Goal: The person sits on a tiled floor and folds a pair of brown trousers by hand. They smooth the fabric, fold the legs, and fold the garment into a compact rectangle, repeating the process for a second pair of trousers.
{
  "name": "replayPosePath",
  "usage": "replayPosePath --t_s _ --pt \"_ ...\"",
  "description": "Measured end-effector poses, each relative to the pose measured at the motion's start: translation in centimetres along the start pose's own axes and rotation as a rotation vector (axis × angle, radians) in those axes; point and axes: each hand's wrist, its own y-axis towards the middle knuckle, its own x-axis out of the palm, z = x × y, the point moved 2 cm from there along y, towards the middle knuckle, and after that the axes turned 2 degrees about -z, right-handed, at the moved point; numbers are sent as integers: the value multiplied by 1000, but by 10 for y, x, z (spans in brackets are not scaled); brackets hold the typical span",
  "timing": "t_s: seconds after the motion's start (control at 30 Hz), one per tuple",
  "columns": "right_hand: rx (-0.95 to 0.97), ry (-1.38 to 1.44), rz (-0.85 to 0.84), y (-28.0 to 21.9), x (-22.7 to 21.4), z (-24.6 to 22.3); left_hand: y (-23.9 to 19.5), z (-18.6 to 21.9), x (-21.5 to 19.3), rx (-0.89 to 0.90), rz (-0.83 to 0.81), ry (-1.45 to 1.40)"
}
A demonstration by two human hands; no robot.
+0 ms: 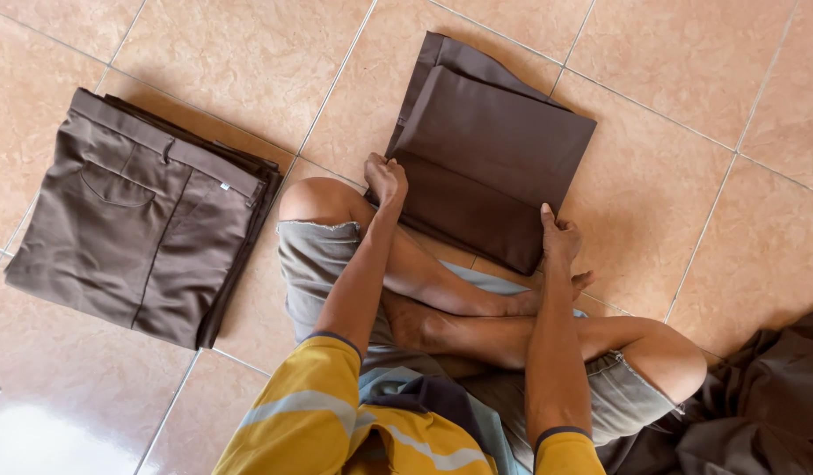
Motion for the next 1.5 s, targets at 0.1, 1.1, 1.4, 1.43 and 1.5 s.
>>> replayPosePath --t_s 0.1,1.1,1.4,1.43,1.5 --pt "5 -58 33 -26 -8 -27 -14 3 -5 -161 178 79" --pt "-312 -757 -291 -106 9 -115 60 73 -21 -139 -487 553" --pt "-316 -100 -282 -121 -11 -174 -61 278 -8 403 -810 455" --pt "-267 332 -401 -135 -20 -208 -77 300 -10 498 -834 479" --pt "-215 772 -512 -150 -31 -271 -110 346 -17 603 -853 504"
